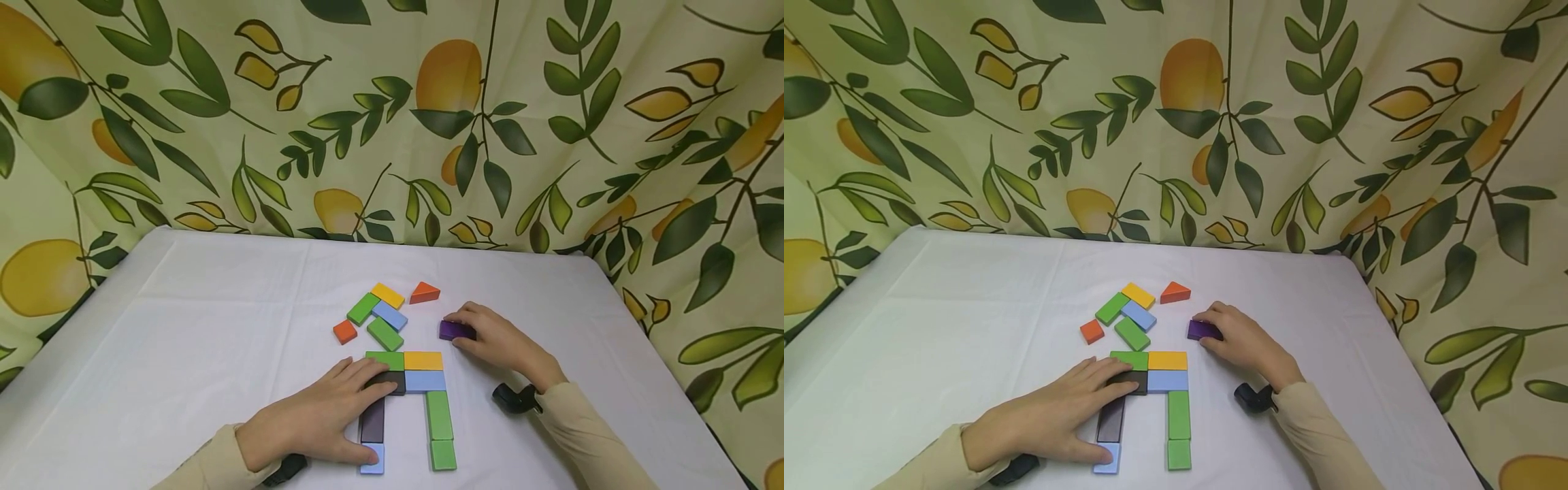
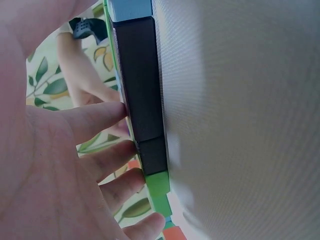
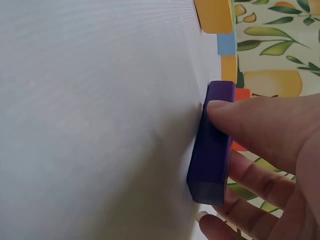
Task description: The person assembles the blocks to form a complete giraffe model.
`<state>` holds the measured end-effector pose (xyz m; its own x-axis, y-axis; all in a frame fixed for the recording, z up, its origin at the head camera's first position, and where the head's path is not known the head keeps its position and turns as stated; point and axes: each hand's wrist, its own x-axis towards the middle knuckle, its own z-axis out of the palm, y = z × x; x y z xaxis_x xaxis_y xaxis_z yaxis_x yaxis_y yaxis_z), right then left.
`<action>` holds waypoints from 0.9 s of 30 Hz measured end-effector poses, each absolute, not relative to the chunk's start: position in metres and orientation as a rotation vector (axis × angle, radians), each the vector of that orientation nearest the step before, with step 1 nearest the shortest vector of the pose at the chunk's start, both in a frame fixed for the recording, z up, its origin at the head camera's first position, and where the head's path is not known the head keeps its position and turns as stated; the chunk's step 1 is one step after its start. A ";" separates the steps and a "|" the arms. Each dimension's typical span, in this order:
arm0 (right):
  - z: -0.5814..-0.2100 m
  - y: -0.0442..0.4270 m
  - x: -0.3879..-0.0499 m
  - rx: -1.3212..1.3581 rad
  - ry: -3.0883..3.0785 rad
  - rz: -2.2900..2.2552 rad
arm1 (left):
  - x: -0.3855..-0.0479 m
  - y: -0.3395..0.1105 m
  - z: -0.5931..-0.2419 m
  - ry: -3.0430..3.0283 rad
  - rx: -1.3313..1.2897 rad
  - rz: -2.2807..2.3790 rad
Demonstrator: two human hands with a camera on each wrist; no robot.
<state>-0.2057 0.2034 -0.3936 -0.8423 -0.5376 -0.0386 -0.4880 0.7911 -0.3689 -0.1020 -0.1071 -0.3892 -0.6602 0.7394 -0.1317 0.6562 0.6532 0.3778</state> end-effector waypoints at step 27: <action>-0.392 0.212 -0.191 -0.660 2.808 -0.677 | -0.101 -0.106 -0.389 2.583 1.106 0.432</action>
<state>-0.1909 0.2122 -0.3922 -0.8856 -0.4595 -0.0674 -0.3782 0.7978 -0.4695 -0.1011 -0.1064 -0.3890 -0.6595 0.7362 -0.1520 0.6466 0.6587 0.3848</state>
